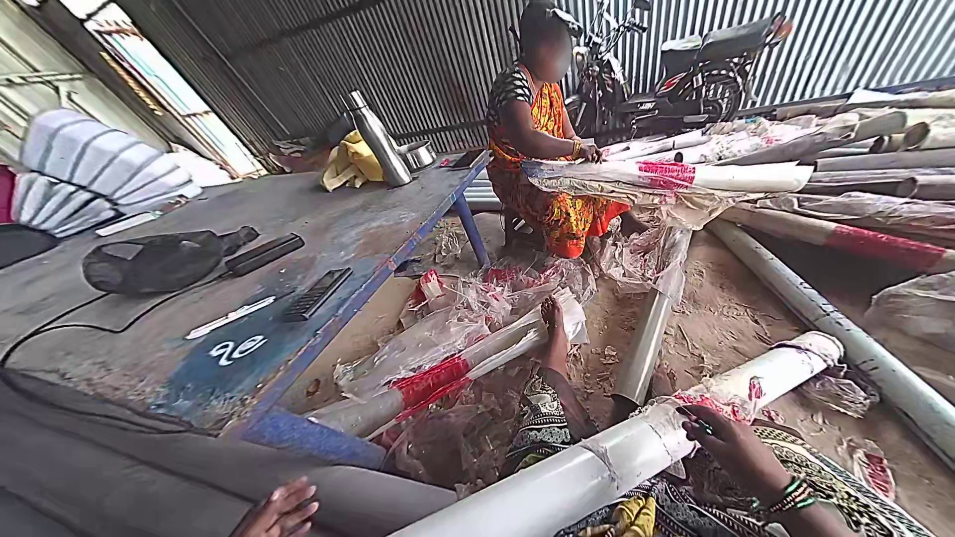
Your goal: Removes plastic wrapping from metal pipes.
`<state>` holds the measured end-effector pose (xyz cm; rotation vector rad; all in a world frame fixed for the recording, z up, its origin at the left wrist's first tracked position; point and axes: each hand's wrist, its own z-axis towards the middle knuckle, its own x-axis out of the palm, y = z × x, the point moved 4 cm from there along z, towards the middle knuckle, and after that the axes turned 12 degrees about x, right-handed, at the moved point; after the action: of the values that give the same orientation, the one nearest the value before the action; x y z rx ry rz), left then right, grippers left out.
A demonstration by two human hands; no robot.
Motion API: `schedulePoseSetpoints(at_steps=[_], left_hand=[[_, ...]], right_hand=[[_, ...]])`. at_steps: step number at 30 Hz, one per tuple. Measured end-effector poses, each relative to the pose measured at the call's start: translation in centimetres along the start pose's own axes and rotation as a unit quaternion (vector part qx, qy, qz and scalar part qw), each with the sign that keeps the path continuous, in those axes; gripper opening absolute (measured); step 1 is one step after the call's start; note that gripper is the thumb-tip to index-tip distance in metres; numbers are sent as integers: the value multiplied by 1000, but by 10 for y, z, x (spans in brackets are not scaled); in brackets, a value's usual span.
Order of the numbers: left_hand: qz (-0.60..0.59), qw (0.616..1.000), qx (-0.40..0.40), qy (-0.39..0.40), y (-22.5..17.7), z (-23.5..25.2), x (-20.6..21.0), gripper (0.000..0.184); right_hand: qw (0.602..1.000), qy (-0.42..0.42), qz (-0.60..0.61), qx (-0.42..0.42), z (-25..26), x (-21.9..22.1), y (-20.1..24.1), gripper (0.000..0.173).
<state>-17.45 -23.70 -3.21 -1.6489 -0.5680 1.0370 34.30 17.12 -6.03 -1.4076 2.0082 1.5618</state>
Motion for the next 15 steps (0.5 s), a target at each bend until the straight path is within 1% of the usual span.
schedulePoseSetpoints(at_steps=[1, 3, 5, 7, 9, 11, 13, 15], left_hand=[[38, 999, 20, 7, -20, 12, 2, 49], [106, 991, 72, 29, -54, 38, 25, 45], [154, 978, 106, 90, -81, 62, 76, 41], [206, 950, 126, 197, -99, 80, 142, 40], [265, 893, 148, 332, -98, 93, 218, 42], [324, 821, 164, 440, -90, 93, 295, 45], [377, 755, 172, 509, -80, 89, 366, 51], [412, 704, 190, 547, -60, 88, 427, 57]], right_hand=[[999, -29, 18, -2, 2, 0, -5, 36], [992, -91, 81, -7, 4, 5, -19, 36], [981, -132, 141, -1, 10, 13, -33, 42], [974, -149, 168, 4, 20, 22, -45, 45], [974, -155, 167, 7, 31, 24, -56, 47], [974, -164, 157, 8, 42, 22, -65, 48], [973, -170, 154, 19, 52, 22, -71, 48], [972, -170, 158, 33, 57, 26, -74, 49]])
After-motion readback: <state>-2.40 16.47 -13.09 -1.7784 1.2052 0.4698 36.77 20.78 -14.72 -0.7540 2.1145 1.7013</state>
